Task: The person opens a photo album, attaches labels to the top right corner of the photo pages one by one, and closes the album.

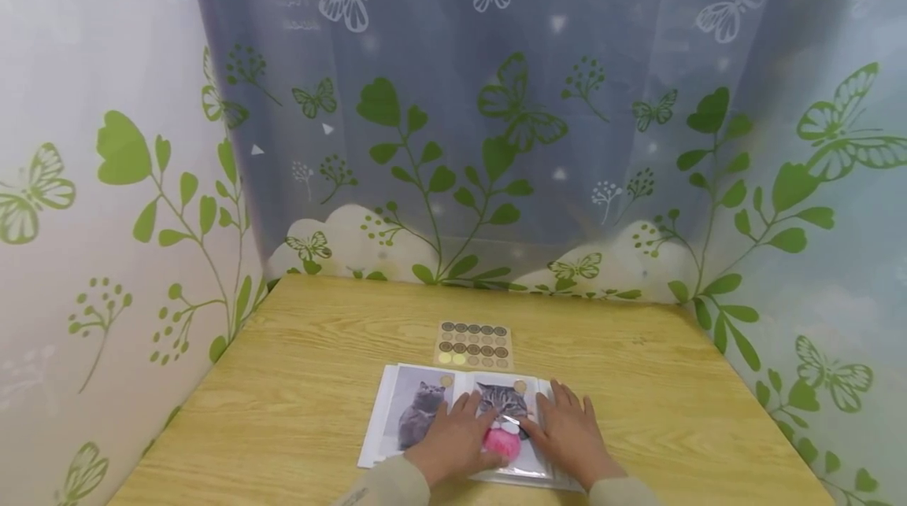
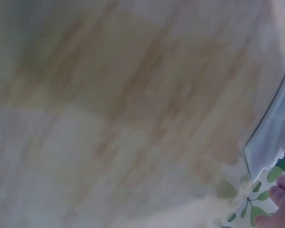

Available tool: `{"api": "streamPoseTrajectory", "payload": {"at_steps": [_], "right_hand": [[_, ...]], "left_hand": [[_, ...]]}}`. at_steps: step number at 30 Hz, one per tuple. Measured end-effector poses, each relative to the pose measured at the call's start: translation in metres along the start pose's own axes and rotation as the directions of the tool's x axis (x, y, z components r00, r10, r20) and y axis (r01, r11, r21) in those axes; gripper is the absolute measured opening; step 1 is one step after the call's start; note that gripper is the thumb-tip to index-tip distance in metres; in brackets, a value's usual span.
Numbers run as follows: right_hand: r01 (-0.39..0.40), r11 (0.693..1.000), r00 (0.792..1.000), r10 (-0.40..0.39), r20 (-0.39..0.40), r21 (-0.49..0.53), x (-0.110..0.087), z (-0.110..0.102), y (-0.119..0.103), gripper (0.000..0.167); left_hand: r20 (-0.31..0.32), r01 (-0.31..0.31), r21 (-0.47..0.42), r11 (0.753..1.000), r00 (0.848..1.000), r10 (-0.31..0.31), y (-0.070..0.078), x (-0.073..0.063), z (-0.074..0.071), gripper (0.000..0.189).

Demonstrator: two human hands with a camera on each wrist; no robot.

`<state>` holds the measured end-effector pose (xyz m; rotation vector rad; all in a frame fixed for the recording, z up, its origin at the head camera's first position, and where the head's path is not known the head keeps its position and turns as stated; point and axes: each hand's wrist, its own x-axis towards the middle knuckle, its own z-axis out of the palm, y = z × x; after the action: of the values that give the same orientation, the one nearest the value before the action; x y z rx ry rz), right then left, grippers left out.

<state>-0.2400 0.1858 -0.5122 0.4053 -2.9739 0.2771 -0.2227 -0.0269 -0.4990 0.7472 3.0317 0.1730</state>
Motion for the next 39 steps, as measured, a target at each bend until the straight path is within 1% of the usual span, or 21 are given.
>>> {"api": "streamPoseTrajectory", "payload": {"at_steps": [7, 10, 14, 20, 23, 31, 35, 39], "right_hand": [[-0.016, 0.999, 1.0, 0.017, -0.015, 0.04, -0.004, -0.002, 0.0, 0.051], [-0.028, 0.997, 1.0, 0.029, -0.013, 0.07, -0.006, -0.003, -0.002, 0.045], [-0.043, 0.994, 0.999, 0.044, -0.007, 0.099, -0.007, -0.004, -0.004, 0.041], [-0.093, 0.987, 0.996, 0.091, 0.024, 0.132, -0.007, -0.004, -0.005, 0.041], [-0.111, 0.984, 0.994, 0.106, 0.039, 0.143, -0.007, -0.004, -0.005, 0.041], [-0.131, 0.981, 0.991, 0.125, 0.051, 0.142, -0.009, 0.001, -0.003, 0.041], [-0.141, 0.978, 0.989, 0.133, 0.062, 0.15, -0.009, 0.0, -0.003, 0.042], [-0.147, 0.977, 0.988, 0.138, 0.066, 0.156, -0.01, -0.002, -0.003, 0.042]], "left_hand": [[-0.067, -0.027, 0.002, 1.0, 0.997, 0.027, 0.002, -0.003, -0.004, 0.076], [-0.08, -0.033, 0.002, 0.999, 0.996, 0.033, 0.003, -0.004, -0.003, 0.076], [-0.078, -0.033, -0.005, 0.999, 0.996, 0.032, 0.004, -0.005, 0.0, 0.079], [-0.069, -0.04, -0.03, 0.999, 0.997, 0.038, 0.004, -0.008, 0.003, 0.086], [-0.075, -0.043, -0.047, 0.998, 0.996, 0.04, 0.003, -0.009, 0.003, 0.085], [-0.097, -0.068, -0.036, 0.997, 0.993, 0.064, 0.002, -0.01, 0.004, 0.085], [-0.092, -0.071, -0.051, 0.996, 0.994, 0.066, 0.002, -0.01, 0.004, 0.083], [-0.07, -0.063, -0.076, 0.995, 0.996, 0.058, 0.002, -0.011, 0.003, 0.081]]}}
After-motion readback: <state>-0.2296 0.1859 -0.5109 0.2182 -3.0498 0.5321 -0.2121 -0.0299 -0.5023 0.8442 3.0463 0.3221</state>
